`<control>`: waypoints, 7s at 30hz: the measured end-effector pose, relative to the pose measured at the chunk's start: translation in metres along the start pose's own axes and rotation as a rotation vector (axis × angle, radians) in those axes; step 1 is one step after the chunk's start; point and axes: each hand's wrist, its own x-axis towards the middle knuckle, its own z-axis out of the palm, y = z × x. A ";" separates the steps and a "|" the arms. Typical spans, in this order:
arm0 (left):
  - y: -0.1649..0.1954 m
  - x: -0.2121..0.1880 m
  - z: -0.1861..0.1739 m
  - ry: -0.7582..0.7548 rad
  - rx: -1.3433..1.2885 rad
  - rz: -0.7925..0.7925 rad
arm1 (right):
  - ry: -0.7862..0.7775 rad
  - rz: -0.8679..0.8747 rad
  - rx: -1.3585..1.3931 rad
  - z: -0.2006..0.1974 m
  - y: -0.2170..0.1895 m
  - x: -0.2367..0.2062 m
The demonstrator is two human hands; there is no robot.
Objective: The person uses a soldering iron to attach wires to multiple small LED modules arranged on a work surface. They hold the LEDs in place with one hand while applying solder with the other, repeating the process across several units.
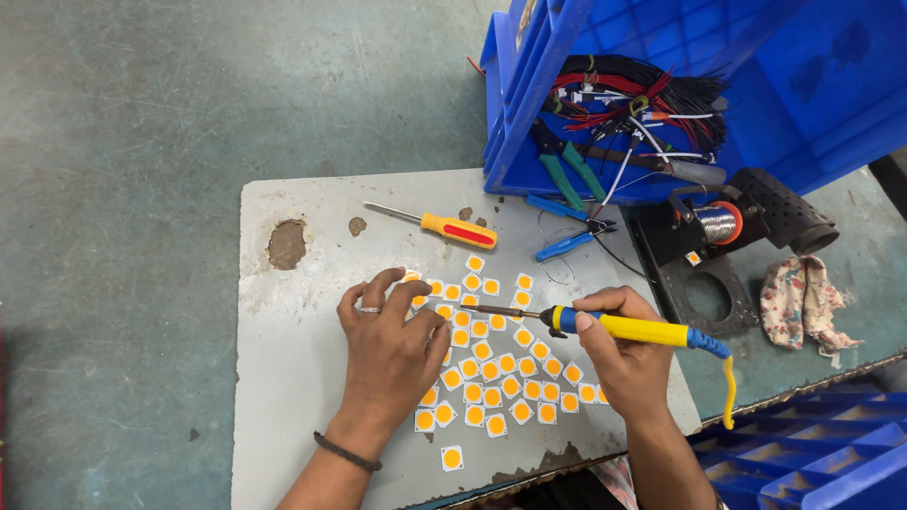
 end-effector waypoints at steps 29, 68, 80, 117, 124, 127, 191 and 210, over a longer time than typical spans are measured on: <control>-0.003 0.002 -0.001 -0.065 -0.003 -0.021 | -0.039 0.002 -0.054 0.005 -0.008 0.005; 0.000 -0.010 -0.012 -0.037 -0.136 -0.082 | 0.053 -0.012 -0.050 -0.012 -0.003 -0.008; 0.003 -0.009 -0.007 -0.038 -0.085 -0.040 | 0.046 -0.015 -0.090 -0.015 -0.003 -0.013; 0.001 -0.008 0.003 -0.071 -0.087 -0.038 | -0.013 -0.074 -0.065 -0.014 -0.011 -0.012; 0.002 -0.008 0.004 -0.095 -0.086 -0.025 | -0.021 -0.011 -0.108 -0.013 -0.010 -0.014; 0.002 -0.008 0.004 -0.101 -0.086 -0.024 | -0.027 -0.013 -0.101 -0.013 -0.010 -0.014; 0.007 -0.005 0.015 -0.046 -0.050 0.026 | -0.011 -0.060 -0.107 -0.016 -0.011 -0.016; 0.007 -0.008 0.008 -0.008 -0.097 0.002 | 0.075 -0.070 -0.074 -0.025 -0.006 -0.020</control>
